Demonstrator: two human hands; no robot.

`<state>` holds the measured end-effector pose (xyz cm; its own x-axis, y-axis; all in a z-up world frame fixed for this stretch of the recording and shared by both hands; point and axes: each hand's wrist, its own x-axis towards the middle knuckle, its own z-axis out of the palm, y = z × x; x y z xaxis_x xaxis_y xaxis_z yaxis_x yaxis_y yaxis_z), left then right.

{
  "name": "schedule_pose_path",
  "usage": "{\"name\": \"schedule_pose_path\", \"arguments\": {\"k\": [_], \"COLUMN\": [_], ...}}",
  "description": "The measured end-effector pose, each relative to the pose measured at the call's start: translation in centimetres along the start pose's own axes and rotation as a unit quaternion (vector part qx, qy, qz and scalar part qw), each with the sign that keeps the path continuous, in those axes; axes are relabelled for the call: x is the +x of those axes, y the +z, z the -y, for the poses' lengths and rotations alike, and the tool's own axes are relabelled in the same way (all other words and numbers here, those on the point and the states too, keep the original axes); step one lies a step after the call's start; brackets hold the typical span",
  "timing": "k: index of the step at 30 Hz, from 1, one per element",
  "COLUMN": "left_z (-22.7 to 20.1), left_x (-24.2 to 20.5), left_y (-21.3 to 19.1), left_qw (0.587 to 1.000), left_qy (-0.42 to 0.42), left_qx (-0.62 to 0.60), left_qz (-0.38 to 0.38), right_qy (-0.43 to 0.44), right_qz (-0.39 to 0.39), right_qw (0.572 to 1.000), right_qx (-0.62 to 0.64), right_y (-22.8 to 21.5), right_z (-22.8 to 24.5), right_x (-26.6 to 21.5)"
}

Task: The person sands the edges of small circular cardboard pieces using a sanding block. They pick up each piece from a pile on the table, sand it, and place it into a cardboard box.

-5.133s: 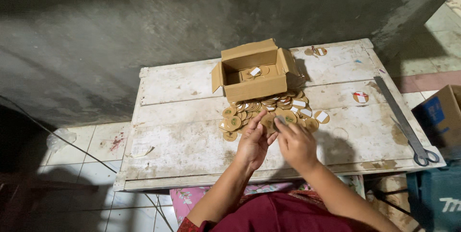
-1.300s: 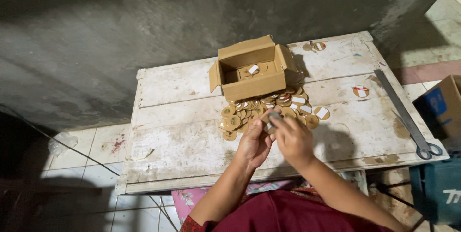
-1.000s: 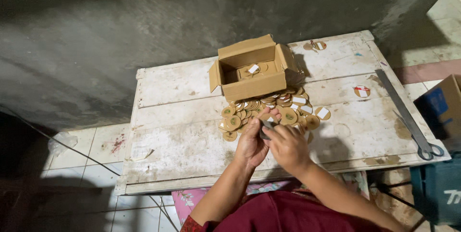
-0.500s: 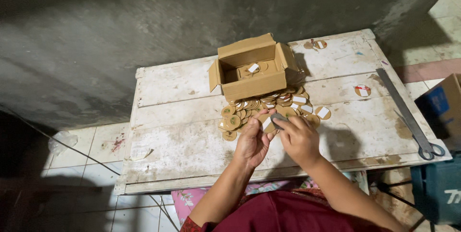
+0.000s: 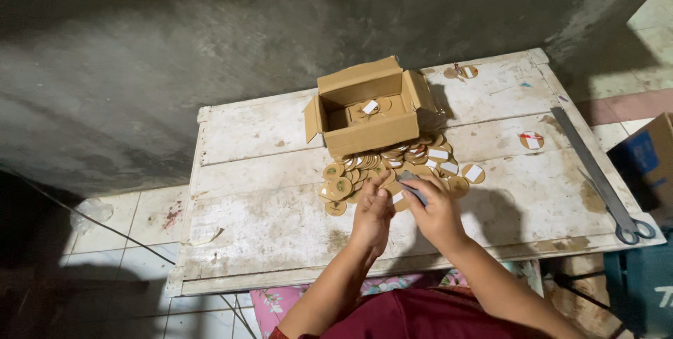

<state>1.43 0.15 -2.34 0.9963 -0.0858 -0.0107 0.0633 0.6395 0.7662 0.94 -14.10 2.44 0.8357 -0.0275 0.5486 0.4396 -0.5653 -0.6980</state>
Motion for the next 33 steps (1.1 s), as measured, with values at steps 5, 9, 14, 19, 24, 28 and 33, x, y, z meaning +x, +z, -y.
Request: {"name": "schedule_pose_path", "arguments": {"k": [5, 9, 14, 19, 24, 28, 33], "left_z": [-3.8, -2.5, 1.3, 1.4, 1.2, -1.4, 1.4], "left_x": [-0.8, -0.2, 0.1, 0.8, 2.8, 5.0, 7.8], "left_y": [2.6, -0.1, -4.4, -5.9, -5.7, -4.0, -4.7], "left_qw": [0.997, 0.976, 0.938, 0.902, 0.792, 0.670, 0.559], "left_qy": [0.027, -0.044, -0.099, -0.123, 0.092, 0.176, 0.149], "left_qx": [0.072, 0.212, 0.332, 0.413, 0.604, 0.721, 0.813], "left_qz": [-0.007, -0.031, -0.034, -0.035, -0.012, -0.013, 0.063], "right_qy": [0.156, 0.364, 0.319, 0.295, 0.330, 0.322, 0.335], "right_qz": [0.063, 0.123, 0.030, 0.012, 0.060, 0.074, 0.073], "right_qw": [0.978, 0.916, 0.931, 0.921, 0.925, 0.934, 0.930], "right_qx": [0.123, 0.114, 0.173, 0.256, 0.177, 0.139, 0.136], "right_y": [0.3, 2.2, 4.2, 4.7, 4.7, 5.7, 4.8], "right_z": [0.4, -3.5, -3.7, -3.8, -5.1, -8.2, -11.0], "right_x": [1.2, 5.3, 11.6, 10.5, 5.5, 2.0, -0.6]}}
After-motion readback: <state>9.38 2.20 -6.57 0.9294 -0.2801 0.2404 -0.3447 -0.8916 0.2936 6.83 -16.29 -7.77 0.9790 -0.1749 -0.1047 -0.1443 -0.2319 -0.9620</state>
